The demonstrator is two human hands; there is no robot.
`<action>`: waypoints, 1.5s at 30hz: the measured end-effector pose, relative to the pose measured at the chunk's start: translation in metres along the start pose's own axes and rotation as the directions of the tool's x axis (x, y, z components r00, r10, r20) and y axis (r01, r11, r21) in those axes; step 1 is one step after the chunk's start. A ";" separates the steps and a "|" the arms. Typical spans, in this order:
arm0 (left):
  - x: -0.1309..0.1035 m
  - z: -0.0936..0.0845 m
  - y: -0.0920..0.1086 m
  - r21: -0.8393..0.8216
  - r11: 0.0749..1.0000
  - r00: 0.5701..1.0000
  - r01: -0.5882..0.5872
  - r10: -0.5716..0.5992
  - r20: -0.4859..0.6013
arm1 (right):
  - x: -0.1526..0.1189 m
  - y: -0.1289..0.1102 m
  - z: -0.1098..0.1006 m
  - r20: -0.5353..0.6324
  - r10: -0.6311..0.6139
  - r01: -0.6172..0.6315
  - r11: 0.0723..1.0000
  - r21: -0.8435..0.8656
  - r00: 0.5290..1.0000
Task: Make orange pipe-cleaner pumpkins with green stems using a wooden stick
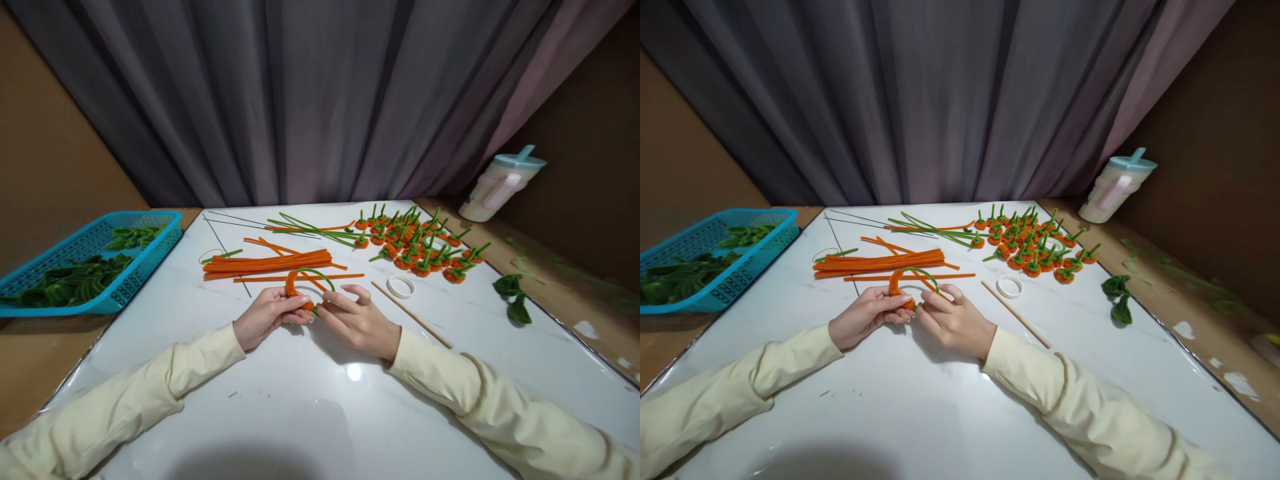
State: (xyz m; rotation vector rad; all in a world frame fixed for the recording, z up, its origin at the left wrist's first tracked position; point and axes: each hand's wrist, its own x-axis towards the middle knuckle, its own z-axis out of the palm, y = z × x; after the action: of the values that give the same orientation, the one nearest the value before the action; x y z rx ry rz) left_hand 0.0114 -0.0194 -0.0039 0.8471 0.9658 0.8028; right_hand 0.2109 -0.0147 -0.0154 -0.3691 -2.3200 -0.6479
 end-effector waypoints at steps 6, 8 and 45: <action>-0.004 0.007 -0.005 0.019 0.999 0.999 -0.036 0.035 0.035 | 0.004 -0.001 -0.001 0.016 0.001 0.000 1.000 -0.016 1.000; -0.004 0.007 -0.004 0.025 0.999 0.998 -0.040 0.039 0.042 | 0.004 -0.001 -0.001 0.019 0.016 -0.015 1.000 -0.014 1.000; -0.002 0.004 -0.002 0.214 0.969 0.985 -0.122 0.091 0.147 | -0.002 0.002 0.000 0.061 -0.026 0.025 1.000 0.011 0.998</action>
State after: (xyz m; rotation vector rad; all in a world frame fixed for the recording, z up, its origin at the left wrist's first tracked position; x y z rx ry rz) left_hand 0.0143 -0.0234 -0.0041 1.1419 0.9046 0.7259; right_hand 0.2127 -0.0133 -0.0164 -0.3597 -2.3890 -0.6455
